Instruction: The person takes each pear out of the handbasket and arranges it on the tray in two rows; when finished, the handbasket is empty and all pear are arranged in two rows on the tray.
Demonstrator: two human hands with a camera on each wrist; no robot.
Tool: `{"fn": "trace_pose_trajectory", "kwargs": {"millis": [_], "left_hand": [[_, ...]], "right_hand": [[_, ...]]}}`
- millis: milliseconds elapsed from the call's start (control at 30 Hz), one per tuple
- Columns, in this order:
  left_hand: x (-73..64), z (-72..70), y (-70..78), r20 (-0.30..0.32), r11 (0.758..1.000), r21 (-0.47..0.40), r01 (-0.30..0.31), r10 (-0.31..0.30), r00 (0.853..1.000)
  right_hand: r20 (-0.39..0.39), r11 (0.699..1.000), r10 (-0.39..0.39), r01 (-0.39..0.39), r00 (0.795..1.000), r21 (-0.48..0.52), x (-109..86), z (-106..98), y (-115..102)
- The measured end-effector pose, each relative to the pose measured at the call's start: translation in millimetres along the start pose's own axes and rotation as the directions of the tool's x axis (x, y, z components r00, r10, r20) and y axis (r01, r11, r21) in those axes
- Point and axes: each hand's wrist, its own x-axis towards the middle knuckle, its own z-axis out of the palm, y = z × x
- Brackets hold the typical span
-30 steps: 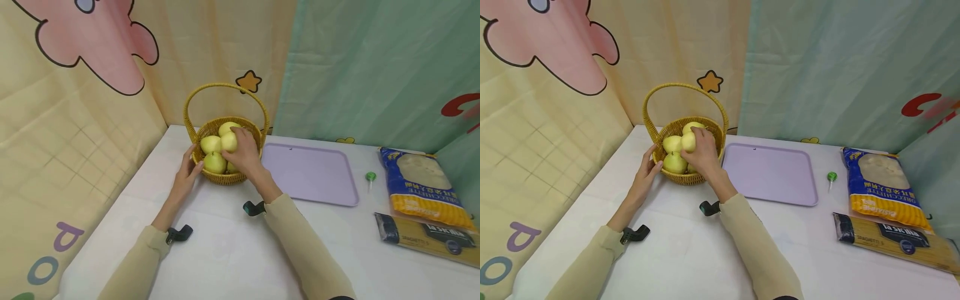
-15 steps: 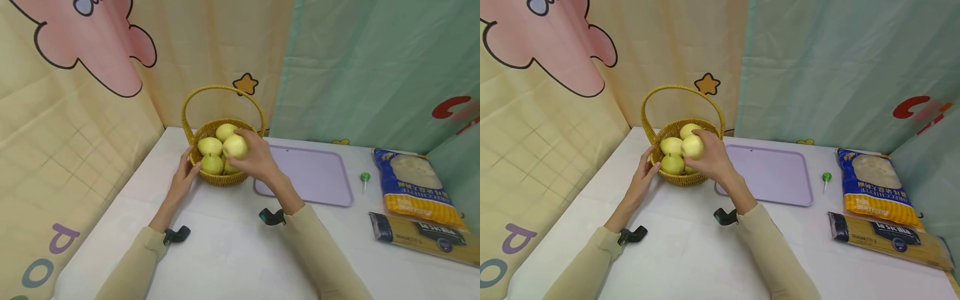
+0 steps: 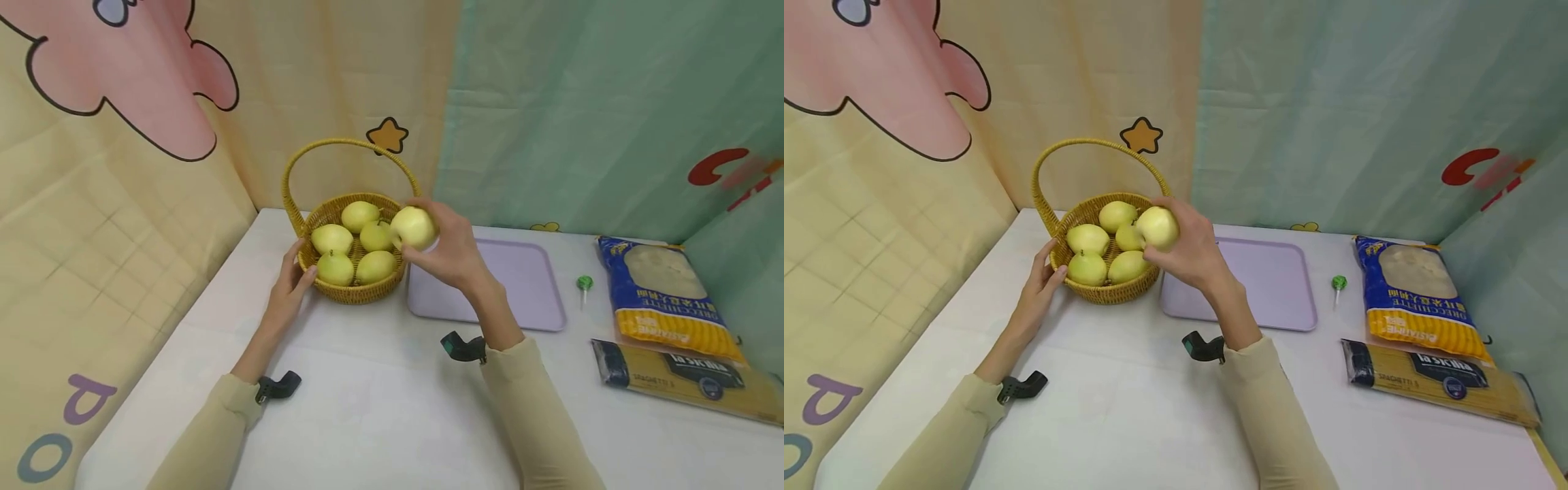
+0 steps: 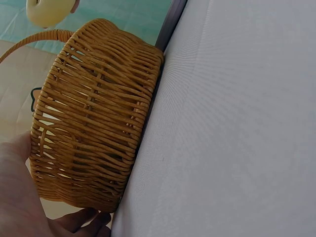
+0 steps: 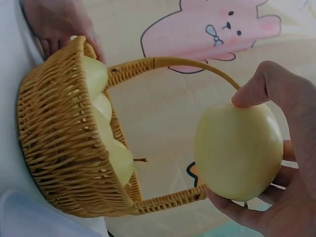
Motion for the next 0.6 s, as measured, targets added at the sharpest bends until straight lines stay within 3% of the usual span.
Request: {"fn": "trace_pose_trajectory", "kwargs": {"millis": [267,600], "left_hand": [[-4.6,-3.4,3.4,-0.016,1.000,0.018,-0.004,0.004,1.000],[-3.0,-0.6,1.8,-0.008,1.000,0.028,0.003,-0.003,1.000]], "right_hand": [[0.008,0.993,0.117,-0.117,0.993,0.012,-0.3,-25,16],[0.075,0.977,0.209,-0.205,0.975,-0.064,-4.0,-9,60]]}}
